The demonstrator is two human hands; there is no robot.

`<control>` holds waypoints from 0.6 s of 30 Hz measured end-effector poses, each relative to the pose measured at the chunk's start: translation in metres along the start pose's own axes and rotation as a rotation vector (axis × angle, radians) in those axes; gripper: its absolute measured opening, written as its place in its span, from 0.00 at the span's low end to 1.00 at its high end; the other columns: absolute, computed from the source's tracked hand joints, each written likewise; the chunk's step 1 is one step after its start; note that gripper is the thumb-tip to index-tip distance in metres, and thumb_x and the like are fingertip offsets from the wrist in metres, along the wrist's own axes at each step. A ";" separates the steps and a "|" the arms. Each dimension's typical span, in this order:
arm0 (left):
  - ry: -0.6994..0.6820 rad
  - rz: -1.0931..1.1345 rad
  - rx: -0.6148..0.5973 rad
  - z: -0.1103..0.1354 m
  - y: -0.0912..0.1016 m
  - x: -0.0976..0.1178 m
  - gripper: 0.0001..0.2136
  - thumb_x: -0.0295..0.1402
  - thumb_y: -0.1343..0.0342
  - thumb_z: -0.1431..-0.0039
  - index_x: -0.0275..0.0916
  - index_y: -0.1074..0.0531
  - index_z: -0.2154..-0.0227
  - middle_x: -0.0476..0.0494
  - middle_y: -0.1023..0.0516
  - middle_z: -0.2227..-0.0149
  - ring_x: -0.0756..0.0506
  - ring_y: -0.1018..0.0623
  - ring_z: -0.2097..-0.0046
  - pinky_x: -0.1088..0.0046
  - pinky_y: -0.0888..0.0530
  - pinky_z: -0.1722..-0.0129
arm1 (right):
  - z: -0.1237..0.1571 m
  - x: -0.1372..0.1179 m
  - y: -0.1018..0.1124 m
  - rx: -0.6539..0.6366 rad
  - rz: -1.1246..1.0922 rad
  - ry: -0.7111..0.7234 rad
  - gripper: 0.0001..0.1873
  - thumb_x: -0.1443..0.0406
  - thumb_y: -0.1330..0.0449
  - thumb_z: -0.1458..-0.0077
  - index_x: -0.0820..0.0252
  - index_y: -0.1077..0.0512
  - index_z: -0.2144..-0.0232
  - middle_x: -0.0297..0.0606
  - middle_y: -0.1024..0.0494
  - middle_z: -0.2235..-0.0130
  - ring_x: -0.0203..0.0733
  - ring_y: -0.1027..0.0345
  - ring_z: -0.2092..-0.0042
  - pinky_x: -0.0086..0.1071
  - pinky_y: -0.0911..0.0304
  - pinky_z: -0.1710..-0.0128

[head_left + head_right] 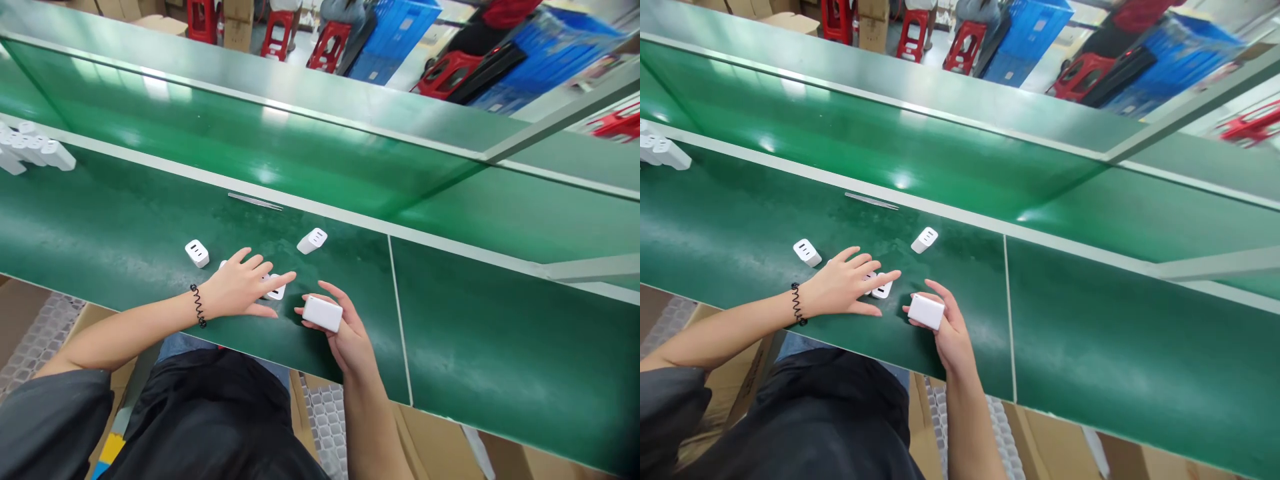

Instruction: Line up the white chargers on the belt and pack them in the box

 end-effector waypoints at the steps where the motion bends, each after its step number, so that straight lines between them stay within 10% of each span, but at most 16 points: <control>1: 0.021 0.044 0.030 0.006 0.009 -0.007 0.35 0.57 0.49 0.39 0.42 0.42 0.35 0.38 0.24 0.51 0.38 0.26 0.49 0.54 0.35 0.44 | 0.001 0.001 0.005 0.017 0.043 0.026 0.21 0.58 0.36 0.48 0.49 0.27 0.51 0.38 0.20 0.55 0.47 0.22 0.59 0.38 0.26 0.61; 4: 0.160 0.183 0.052 0.037 0.031 -0.042 0.37 0.57 0.48 0.40 0.42 0.44 0.34 0.37 0.31 0.42 0.37 0.33 0.40 0.54 0.40 0.36 | 0.004 0.001 0.020 0.073 0.224 0.134 0.10 0.60 0.37 0.48 0.53 0.22 0.62 0.38 0.19 0.57 0.47 0.25 0.55 0.36 0.28 0.58; 9: 0.537 0.266 -0.033 0.097 0.028 -0.096 0.42 0.51 0.40 0.43 0.43 0.52 0.32 0.34 0.40 0.38 0.35 0.38 0.37 0.52 0.35 0.38 | 0.007 0.001 0.030 0.076 0.224 0.194 0.16 0.58 0.39 0.44 0.50 0.24 0.53 0.40 0.21 0.51 0.47 0.26 0.55 0.35 0.27 0.66; 18: 0.667 0.489 0.051 0.105 0.001 -0.096 0.27 0.39 0.46 0.38 0.42 0.43 0.37 0.40 0.29 0.46 0.41 0.27 0.49 0.59 0.27 0.46 | 0.009 -0.003 0.007 -0.107 0.010 0.246 0.23 0.64 0.35 0.49 0.50 0.25 0.49 0.39 0.28 0.41 0.51 0.30 0.46 0.45 0.29 0.48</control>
Point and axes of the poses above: each hand's wrist, its own z-axis away from the middle knuckle, its own y-axis out of the back of the hand, x = y × z, the point moved 6 cm from there along -z, towards the middle knuckle
